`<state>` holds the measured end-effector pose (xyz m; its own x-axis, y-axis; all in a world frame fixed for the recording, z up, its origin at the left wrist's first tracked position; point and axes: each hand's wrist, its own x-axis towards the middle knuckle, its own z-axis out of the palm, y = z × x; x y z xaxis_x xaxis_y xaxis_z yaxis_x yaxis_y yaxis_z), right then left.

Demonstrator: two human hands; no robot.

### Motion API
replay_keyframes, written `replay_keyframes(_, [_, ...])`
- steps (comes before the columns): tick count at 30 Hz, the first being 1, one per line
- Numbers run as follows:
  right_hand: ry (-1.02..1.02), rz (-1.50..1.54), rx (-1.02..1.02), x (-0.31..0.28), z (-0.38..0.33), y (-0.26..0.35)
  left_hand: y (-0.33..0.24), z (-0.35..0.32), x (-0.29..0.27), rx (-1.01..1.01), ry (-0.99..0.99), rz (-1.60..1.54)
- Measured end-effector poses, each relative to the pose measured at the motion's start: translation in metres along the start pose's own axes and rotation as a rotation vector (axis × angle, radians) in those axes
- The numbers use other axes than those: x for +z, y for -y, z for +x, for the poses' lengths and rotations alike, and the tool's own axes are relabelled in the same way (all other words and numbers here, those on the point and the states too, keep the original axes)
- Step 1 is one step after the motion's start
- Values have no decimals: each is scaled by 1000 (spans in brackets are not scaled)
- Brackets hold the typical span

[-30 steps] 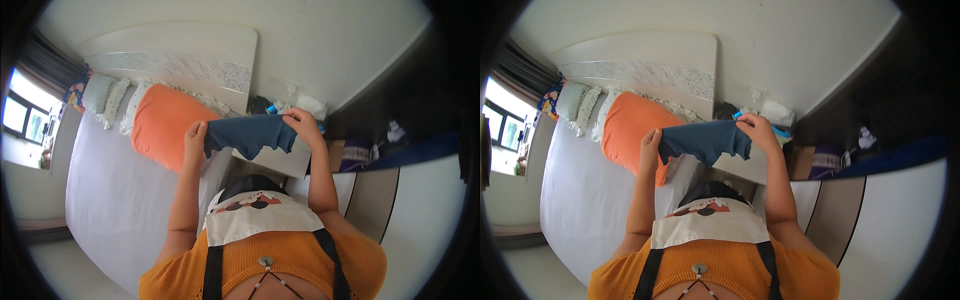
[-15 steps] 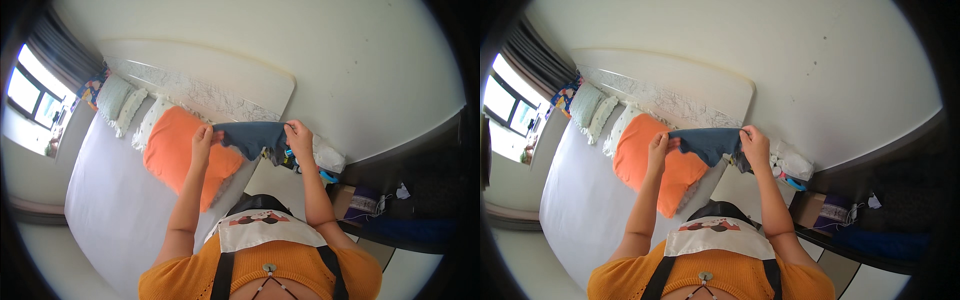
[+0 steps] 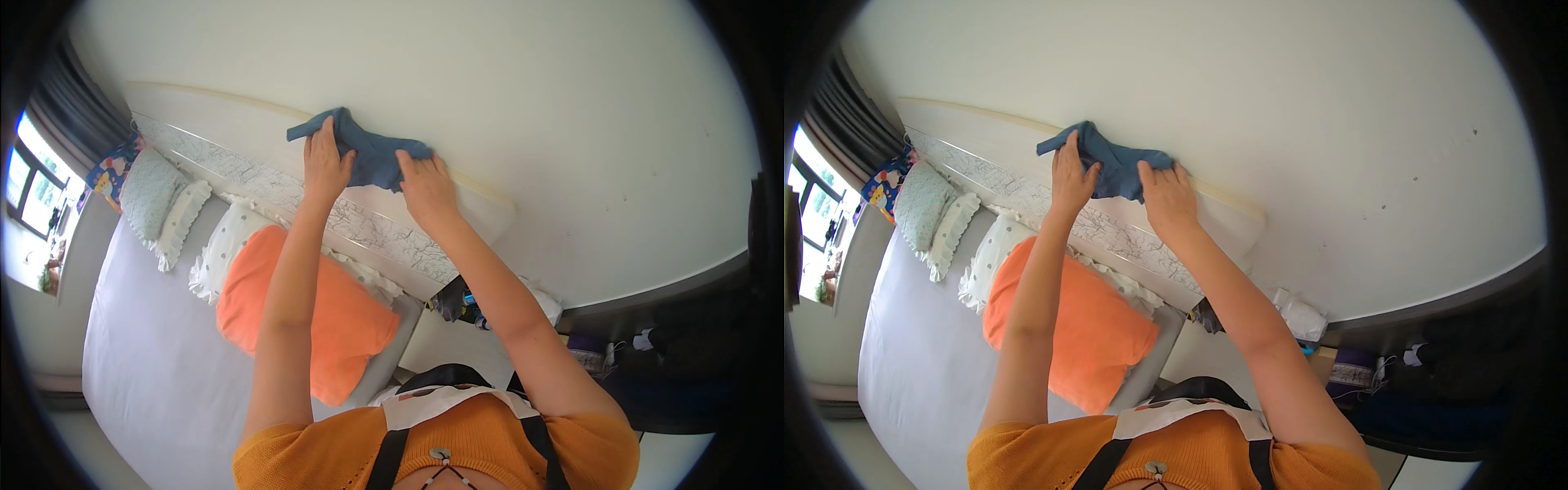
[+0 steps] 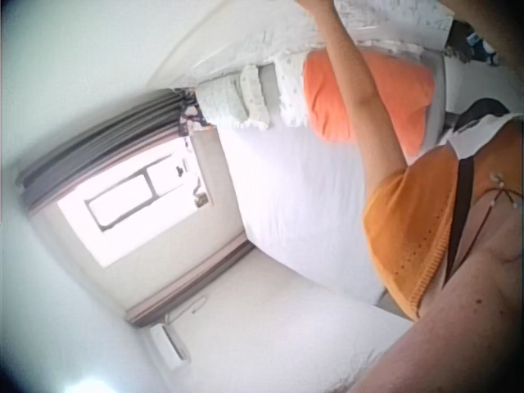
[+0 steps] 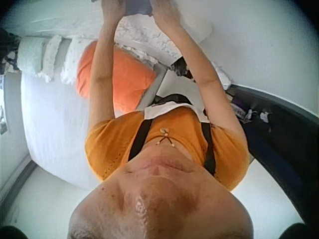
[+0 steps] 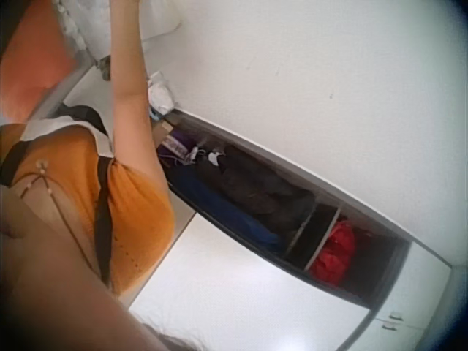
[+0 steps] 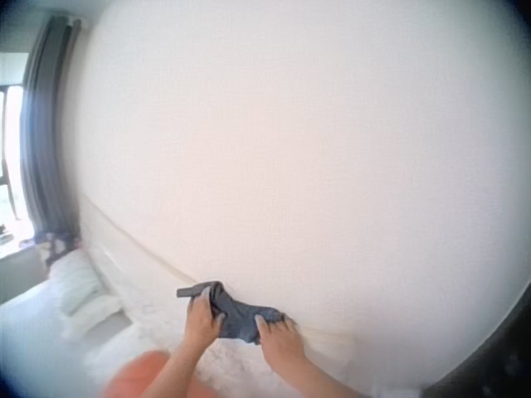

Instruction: The person wipes a white desk surface, then moves to a bedroom area to wipe a headboard, a nightstand, and the exterior of several plastic supplement bottles with a blue cloth.

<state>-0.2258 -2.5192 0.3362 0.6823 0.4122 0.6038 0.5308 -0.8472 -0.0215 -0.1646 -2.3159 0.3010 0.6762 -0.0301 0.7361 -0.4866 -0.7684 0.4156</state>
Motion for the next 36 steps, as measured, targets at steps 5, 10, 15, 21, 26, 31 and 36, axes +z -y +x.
replay_keyframes(5, [-99,-174,-74,13,-4,-7,-7,-1,23,79,-85,126])
replay_keyframes(10, [69,-209,106,-6,-39,-24,-56,-16,51,149,-76,-3])
replay_keyframes(15, [56,-254,211,-60,-107,-66,-152,-58,102,181,-87,-207])
replay_keyframes(21, [286,-61,502,-87,-216,-97,-230,-95,149,248,-54,-310])
replay_keyframes(26, [253,354,614,-87,-267,-98,-236,-136,178,134,103,-126])
replay_keyframes(31, [37,702,733,-58,-275,-106,-234,-161,202,70,98,-23])
replay_keyframes(36, [-123,889,778,-55,-255,-110,-220,-152,174,4,91,-295])
